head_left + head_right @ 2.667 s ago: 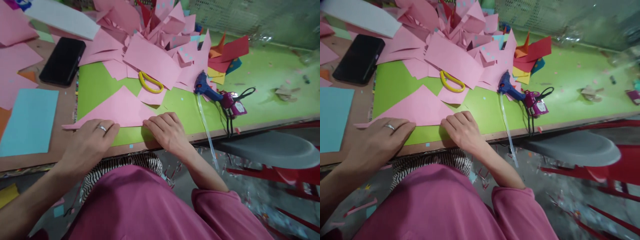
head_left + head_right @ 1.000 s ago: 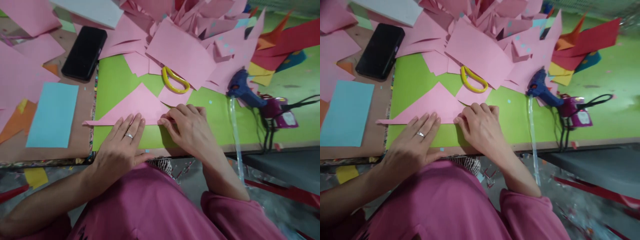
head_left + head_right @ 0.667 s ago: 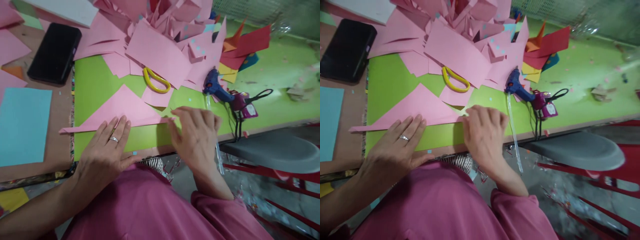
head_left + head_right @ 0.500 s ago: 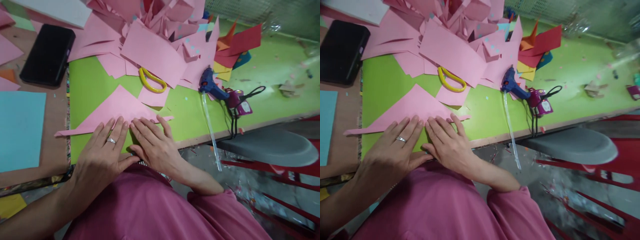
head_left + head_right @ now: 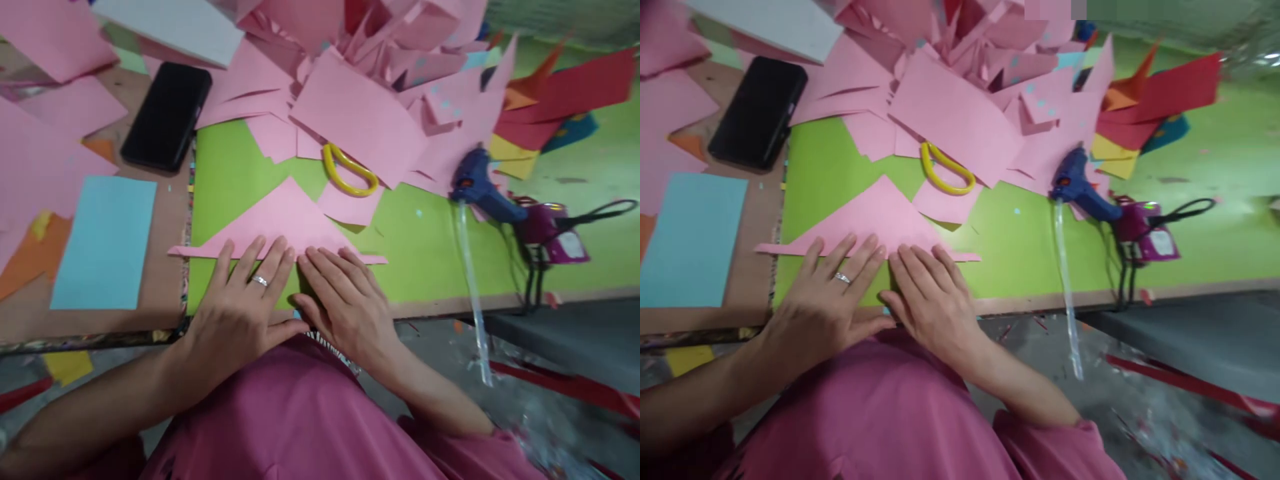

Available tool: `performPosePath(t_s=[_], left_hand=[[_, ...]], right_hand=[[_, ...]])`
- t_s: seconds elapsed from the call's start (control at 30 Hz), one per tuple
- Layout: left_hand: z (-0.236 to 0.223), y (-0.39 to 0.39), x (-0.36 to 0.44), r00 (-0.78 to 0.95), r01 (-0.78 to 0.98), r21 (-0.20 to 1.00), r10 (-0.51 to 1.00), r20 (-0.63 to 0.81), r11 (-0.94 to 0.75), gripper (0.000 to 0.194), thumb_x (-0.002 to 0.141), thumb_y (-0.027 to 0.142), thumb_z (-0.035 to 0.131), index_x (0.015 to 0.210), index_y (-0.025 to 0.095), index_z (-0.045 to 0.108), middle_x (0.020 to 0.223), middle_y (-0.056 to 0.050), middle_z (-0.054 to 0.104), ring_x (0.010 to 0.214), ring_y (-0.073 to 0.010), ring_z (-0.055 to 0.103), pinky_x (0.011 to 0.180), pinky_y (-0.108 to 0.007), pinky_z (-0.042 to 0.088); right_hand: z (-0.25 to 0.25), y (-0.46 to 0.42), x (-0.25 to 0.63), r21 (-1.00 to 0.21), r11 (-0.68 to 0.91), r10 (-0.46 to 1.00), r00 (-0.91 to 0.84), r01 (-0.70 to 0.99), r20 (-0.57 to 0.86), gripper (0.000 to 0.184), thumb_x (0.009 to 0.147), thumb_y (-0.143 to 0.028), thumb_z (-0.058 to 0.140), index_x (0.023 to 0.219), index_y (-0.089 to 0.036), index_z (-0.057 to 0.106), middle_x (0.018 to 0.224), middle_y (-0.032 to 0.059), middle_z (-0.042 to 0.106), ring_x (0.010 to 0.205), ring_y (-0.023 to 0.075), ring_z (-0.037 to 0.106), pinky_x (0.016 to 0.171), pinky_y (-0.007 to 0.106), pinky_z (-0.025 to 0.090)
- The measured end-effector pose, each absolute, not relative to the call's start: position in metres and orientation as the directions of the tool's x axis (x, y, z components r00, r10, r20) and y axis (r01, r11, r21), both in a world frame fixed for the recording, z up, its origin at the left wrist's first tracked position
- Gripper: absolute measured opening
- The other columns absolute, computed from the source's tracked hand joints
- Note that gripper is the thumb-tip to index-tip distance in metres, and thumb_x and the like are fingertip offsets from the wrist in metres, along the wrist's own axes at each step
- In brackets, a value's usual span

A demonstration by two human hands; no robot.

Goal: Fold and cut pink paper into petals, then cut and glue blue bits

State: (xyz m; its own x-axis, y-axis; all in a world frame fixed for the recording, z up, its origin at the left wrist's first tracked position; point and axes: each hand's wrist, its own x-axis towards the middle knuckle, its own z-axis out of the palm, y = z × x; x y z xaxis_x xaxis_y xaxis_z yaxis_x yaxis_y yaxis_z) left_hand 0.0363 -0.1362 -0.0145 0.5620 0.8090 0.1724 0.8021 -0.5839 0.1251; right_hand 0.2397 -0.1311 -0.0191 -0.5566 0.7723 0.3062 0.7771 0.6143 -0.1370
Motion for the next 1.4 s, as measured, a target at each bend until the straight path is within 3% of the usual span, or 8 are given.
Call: performPosePath(t_s=[0.23, 0.33, 0.5, 0.6, 0.7, 0.93, 1.23, 1.4], left_hand=[[-0.011, -0.132, 0.005, 0.570, 0.805, 0.118, 0.813, 0.120, -0.581, 0.088, 0.094, 0.070, 0.044, 0.156, 0.009, 0.038, 0.162, -0.021, 0.037, 0.149, -0.0406, 0.039, 0.119, -0.070, 0.028], [-0.012, -0.136, -0.020, 0.543, 0.826, 0.093, 0.829, 0.132, -0.556, 0.080, 0.099, 0.063, 0.042, 0.156, 0.007, 0.037, 0.161, -0.022, 0.039, 0.148, -0.0406, 0.040, 0.119, -0.068, 0.030], [-0.006, -0.152, -0.027, 0.267, 0.963, 0.009, 0.952, 0.149, -0.271, 0.071, 0.103, 0.041, 0.042, 0.160, 0.001, 0.025, 0.162, -0.027, 0.033, 0.151, -0.0470, 0.028, 0.123, -0.074, 0.006], [-0.008, -0.155, 0.005, 0.424, 0.893, 0.050, 0.875, 0.233, -0.447, 0.070, 0.101, 0.045, 0.050, 0.158, 0.007, 0.034, 0.162, -0.021, 0.038, 0.150, -0.0410, 0.036, 0.124, -0.063, 0.026], [-0.016, -0.150, 0.033, 0.540, 0.803, 0.085, 0.781, 0.313, -0.590, 0.077, 0.099, 0.058, 0.049, 0.151, 0.001, 0.043, 0.149, -0.025, 0.055, 0.138, -0.0366, 0.054, 0.118, -0.055, 0.041], [-0.021, -0.144, 0.034, 0.571, 0.780, 0.047, 0.740, 0.355, -0.625, 0.082, 0.097, 0.055, 0.054, 0.155, 0.000, 0.036, 0.145, -0.026, 0.058, 0.131, -0.0370, 0.061, 0.113, -0.053, 0.044], [-0.029, -0.145, 0.031, 0.578, 0.762, 0.094, 0.738, 0.348, -0.641, 0.080, 0.099, 0.051, 0.051, 0.157, 0.001, 0.031, 0.148, -0.028, 0.054, 0.132, -0.0417, 0.059, 0.111, -0.058, 0.044], [-0.031, -0.145, 0.035, 0.562, 0.774, 0.106, 0.754, 0.341, -0.625, 0.076, 0.101, 0.049, 0.047, 0.159, 0.004, 0.028, 0.147, -0.029, 0.056, 0.132, -0.0430, 0.058, 0.111, -0.062, 0.042]], right_hand=[[-0.016, -0.129, 0.238, -0.138, 0.618, 0.772, -0.563, 0.774, 0.296, 0.047, 0.100, -0.034, 0.060, 0.142, -0.014, 0.058, 0.138, 0.0129, 0.068, 0.128, 0.0267, 0.064, 0.118, 0.047, 0.046], [-0.015, -0.130, 0.238, -0.124, 0.613, 0.772, -0.557, 0.780, 0.306, 0.044, 0.100, -0.034, 0.059, 0.138, -0.011, 0.060, 0.137, 0.0128, 0.068, 0.127, 0.0261, 0.065, 0.119, 0.048, 0.044], [-0.015, -0.131, 0.238, -0.103, 0.589, 0.780, -0.531, 0.802, 0.332, 0.040, 0.102, -0.035, 0.057, 0.134, -0.012, 0.063, 0.134, 0.0116, 0.070, 0.123, 0.0264, 0.067, 0.121, 0.054, 0.038], [-0.015, -0.129, 0.237, -0.100, 0.599, 0.767, -0.533, 0.795, 0.356, 0.037, 0.102, -0.035, 0.056, 0.129, -0.011, 0.066, 0.130, 0.0117, 0.073, 0.121, 0.0258, 0.068, 0.123, 0.055, 0.036], [-0.015, -0.128, 0.239, -0.129, 0.592, 0.777, -0.521, 0.796, 0.352, 0.035, 0.103, -0.034, 0.056, 0.129, -0.013, 0.067, 0.131, 0.0095, 0.072, 0.123, 0.0233, 0.068, 0.127, 0.053, 0.030], [-0.016, -0.138, 0.268, -0.207, 0.512, 0.839, -0.433, 0.834, 0.331, 0.034, 0.105, -0.030, 0.051, 0.132, -0.014, 0.065, 0.136, 0.0059, 0.069, 0.131, 0.0208, 0.063, 0.131, 0.050, 0.016], [-0.016, -0.152, 0.302, -0.182, 0.206, 0.906, -0.117, 0.962, 0.406, 0.032, 0.103, -0.031, 0.051, 0.124, -0.016, 0.069, 0.123, 0.0095, 0.076, 0.119, 0.0242, 0.069, 0.125, 0.054, 0.032], [-0.014, -0.144, 0.254, -0.136, 0.515, 0.820, -0.440, 0.846, 0.367, 0.046, 0.103, -0.040, 0.049, 0.140, -0.014, 0.060, 0.142, 0.0111, 0.065, 0.138, 0.0273, 0.055, 0.125, 0.053, 0.031]])
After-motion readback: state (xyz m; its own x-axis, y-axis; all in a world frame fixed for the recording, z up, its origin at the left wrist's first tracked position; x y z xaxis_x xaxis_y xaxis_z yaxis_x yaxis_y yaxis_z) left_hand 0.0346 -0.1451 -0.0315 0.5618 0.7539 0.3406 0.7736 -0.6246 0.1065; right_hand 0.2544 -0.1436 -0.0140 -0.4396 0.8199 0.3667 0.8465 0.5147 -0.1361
